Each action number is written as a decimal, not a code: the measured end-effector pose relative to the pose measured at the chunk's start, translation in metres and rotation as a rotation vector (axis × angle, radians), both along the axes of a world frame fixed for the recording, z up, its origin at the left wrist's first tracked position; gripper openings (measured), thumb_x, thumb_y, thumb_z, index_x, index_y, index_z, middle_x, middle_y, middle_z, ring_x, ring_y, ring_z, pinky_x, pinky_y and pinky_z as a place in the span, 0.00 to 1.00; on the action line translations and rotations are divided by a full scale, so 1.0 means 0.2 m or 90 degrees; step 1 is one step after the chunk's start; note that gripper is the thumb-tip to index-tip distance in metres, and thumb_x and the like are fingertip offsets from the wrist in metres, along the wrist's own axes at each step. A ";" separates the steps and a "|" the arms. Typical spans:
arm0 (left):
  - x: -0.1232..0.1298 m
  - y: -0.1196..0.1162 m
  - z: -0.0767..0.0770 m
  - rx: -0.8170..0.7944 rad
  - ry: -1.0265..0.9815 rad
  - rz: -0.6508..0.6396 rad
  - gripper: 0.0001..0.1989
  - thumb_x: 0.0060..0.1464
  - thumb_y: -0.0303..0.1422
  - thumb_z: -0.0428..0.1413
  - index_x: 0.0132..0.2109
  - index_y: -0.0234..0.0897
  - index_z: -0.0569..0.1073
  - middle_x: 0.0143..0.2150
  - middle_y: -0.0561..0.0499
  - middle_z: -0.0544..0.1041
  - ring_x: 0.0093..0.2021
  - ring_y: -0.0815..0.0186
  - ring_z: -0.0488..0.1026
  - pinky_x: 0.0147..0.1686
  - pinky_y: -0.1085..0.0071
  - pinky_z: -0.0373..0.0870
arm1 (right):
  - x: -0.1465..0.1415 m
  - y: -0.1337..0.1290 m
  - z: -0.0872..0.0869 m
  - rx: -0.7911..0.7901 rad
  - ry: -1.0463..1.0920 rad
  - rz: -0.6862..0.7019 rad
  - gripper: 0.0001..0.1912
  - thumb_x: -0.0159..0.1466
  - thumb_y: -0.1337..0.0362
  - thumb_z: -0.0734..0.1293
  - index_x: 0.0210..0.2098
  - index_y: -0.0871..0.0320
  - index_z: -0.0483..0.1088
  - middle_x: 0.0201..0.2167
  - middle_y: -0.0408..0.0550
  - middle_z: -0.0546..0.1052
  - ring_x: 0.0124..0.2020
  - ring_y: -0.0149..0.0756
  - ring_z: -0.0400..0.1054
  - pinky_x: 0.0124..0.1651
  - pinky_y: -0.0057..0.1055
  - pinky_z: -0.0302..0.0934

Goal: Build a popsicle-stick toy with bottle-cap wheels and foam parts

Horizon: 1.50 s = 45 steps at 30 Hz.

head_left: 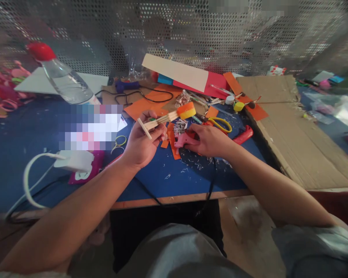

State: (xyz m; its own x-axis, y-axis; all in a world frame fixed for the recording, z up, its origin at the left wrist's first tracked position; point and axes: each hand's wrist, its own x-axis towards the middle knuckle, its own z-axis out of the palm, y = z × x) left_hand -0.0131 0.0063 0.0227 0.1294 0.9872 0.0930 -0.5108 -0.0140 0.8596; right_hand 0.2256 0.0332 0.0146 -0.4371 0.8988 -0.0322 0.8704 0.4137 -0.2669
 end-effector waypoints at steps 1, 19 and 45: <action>0.00 0.01 0.00 0.003 0.001 0.016 0.24 0.47 0.29 0.75 0.43 0.45 0.68 0.33 0.58 0.73 0.33 0.70 0.69 0.35 0.70 0.65 | 0.00 0.00 0.00 0.001 0.003 -0.005 0.20 0.66 0.49 0.71 0.50 0.55 0.71 0.40 0.55 0.84 0.39 0.49 0.77 0.38 0.37 0.53; -0.01 0.06 -0.02 -0.063 -0.134 0.175 0.16 0.52 0.35 0.75 0.37 0.42 0.73 0.34 0.53 0.76 0.32 0.69 0.71 0.29 0.73 0.67 | -0.03 -0.04 -0.02 0.109 0.240 0.009 0.21 0.61 0.58 0.74 0.52 0.55 0.71 0.37 0.49 0.82 0.35 0.43 0.73 0.39 0.37 0.60; -0.02 0.08 -0.04 -0.126 -0.087 0.204 0.15 0.47 0.39 0.71 0.33 0.41 0.73 0.36 0.52 0.73 0.36 0.66 0.71 0.37 0.67 0.72 | 0.15 0.15 -0.02 -0.312 0.636 -0.049 0.24 0.62 0.42 0.78 0.29 0.55 0.74 0.14 0.41 0.70 0.16 0.31 0.62 0.19 0.31 0.51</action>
State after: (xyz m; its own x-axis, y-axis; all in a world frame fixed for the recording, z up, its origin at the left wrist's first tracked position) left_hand -0.0174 0.0223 0.0145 -0.1889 0.9761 -0.1079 -0.6177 -0.0327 0.7857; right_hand 0.2563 0.0629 0.0100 -0.4083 0.9112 -0.0556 0.1928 0.0266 -0.9809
